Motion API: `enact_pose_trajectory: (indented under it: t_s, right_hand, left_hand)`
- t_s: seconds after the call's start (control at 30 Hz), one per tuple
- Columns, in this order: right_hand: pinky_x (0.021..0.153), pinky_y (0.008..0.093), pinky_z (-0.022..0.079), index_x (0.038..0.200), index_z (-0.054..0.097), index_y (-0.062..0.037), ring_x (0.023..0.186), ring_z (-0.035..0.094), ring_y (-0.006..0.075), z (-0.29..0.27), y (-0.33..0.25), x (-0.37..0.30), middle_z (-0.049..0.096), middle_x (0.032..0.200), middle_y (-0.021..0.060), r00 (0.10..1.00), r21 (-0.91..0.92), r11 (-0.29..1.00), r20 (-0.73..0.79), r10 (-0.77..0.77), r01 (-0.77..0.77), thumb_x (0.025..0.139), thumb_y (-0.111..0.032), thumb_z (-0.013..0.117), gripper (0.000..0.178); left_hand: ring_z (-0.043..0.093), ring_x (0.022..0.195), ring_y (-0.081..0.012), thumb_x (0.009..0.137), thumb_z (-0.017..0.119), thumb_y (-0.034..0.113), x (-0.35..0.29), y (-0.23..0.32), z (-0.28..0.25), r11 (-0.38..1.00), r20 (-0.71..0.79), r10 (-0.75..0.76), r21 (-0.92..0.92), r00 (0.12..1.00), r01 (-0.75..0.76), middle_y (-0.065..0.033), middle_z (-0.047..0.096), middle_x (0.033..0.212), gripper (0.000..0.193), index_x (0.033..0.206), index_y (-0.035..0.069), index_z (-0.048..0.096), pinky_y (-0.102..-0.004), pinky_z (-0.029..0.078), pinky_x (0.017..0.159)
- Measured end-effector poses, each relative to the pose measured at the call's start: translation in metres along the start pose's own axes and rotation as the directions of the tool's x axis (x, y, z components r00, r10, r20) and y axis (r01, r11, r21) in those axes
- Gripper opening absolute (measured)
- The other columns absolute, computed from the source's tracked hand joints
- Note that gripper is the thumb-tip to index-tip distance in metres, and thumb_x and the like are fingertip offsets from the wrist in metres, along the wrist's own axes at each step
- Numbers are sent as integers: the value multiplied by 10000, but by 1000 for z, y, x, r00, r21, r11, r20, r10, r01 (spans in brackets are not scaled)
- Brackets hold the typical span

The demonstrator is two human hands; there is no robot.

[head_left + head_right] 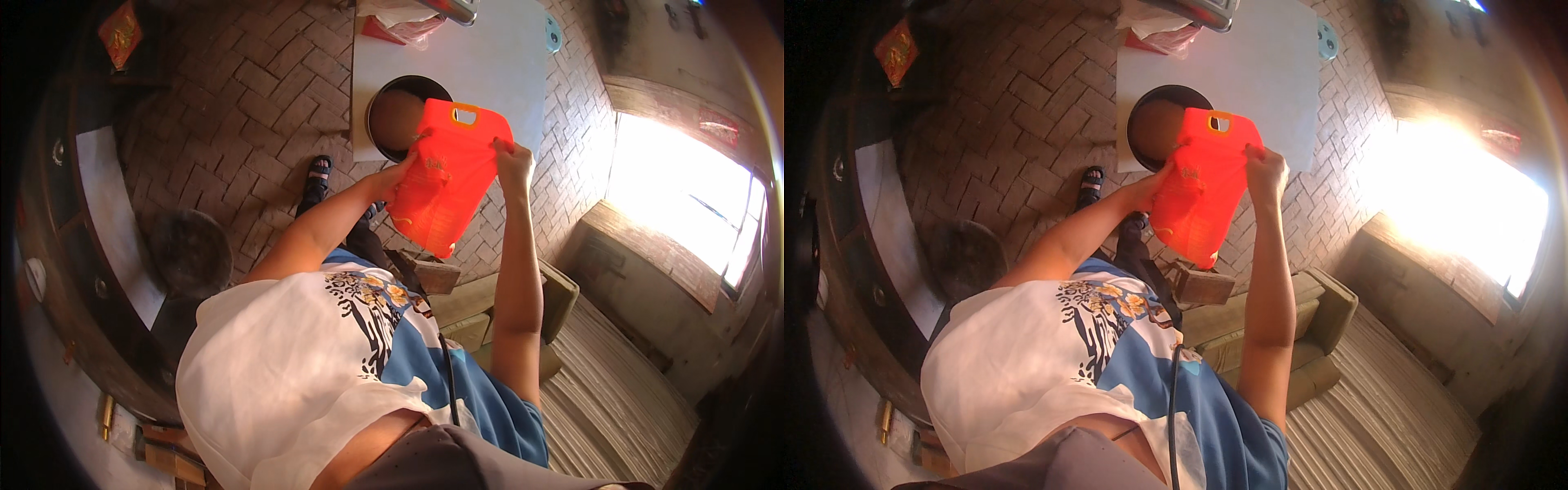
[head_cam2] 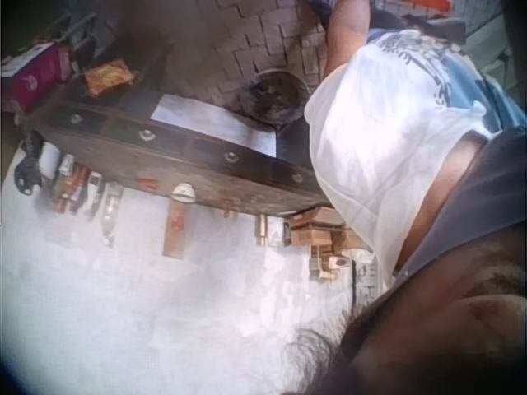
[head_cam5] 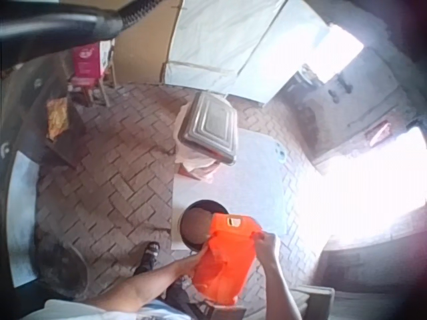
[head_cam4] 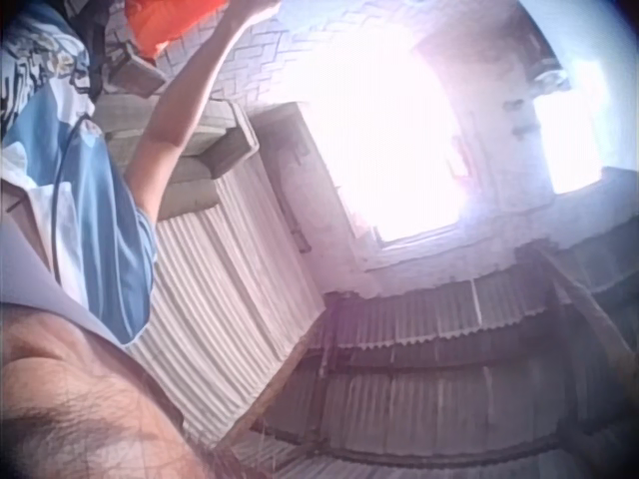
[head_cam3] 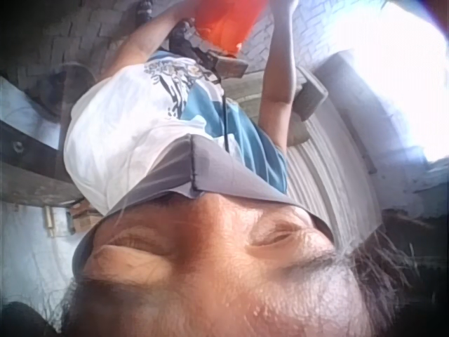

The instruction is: The person retrieves a red bag from a green bin, pours grains from the bag into a black bowl on a table, and returns the bag to the bin before carrying the bowl away.

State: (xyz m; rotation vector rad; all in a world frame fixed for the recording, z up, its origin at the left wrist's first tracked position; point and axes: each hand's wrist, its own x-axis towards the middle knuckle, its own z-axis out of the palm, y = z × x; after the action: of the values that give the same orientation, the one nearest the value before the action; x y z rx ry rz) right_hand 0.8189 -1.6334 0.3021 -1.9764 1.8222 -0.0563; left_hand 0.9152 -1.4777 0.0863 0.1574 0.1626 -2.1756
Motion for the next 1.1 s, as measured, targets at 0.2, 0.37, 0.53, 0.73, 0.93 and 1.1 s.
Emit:
enact_pose_trajectory:
  t_s: [0.2, 0.37, 0.53, 0.73, 0.93, 1.1]
  right_hand:
    - [565, 313, 439, 896, 702, -26, 557, 555, 135, -1, 4, -3, 596, 584, 76, 1000, 150, 989, 2, 18, -18, 821, -296, 599, 299]
    - [566, 327, 444, 914, 701, -42, 553, 573, 162, -2, -3, -2, 594, 589, 113, 993, -91, 990, 67, -99, 105, 829, -328, 588, 319]
    - [568, 336, 446, 932, 701, -65, 557, 578, 168, -3, 4, -5, 584, 595, 130, 989, -121, 984, 82, -120, 130, 835, -336, 579, 313]
    - [557, 322, 434, 929, 700, -57, 545, 552, 146, -4, 10, -12, 571, 589, 125, 997, 27, 999, 74, -22, 20, 823, -335, 599, 314]
    - [549, 313, 420, 923, 702, -50, 535, 506, 127, -4, 22, -11, 539, 566, 118, 999, 128, 991, 29, 42, -45, 835, -315, 608, 294]
    - [547, 304, 412, 922, 693, -20, 538, 490, 122, -6, 22, -42, 535, 565, 118, 999, 101, 994, -47, -26, 31, 855, -281, 596, 287]
  left_hand:
    - [500, 1188, -172, 889, 359, 624, 5, -1, -14, 1000, -95, 19, 8, 995, -18, -67, 492, 1336, 716, 1350, 78, 414, -363, 376, 1019]
    - [511, 1175, -185, 908, 384, 582, -19, 10, 29, 998, -20, 38, -48, 999, -39, -57, 500, 1330, 656, 1322, 79, 458, -366, 384, 1010]
    - [512, 1171, -185, 897, 416, 582, -21, 14, 20, 996, 18, 6, -89, 1000, -4, -59, 506, 1323, 660, 1315, 74, 462, -368, 382, 1009]
    - [524, 1161, -188, 875, 450, 599, -9, 6, -3, 992, 0, -67, -110, 998, 66, -54, 524, 1307, 667, 1301, 87, 485, -385, 375, 1015]
    - [540, 1142, -187, 874, 461, 594, -5, 5, -1, 984, -22, -77, -161, 997, 72, -46, 549, 1279, 651, 1283, 91, 510, -386, 392, 999]
    - [552, 1127, -188, 872, 478, 587, 3, 4, -21, 992, -98, -102, -90, 990, 93, -44, 561, 1264, 644, 1278, 89, 514, -384, 414, 979]
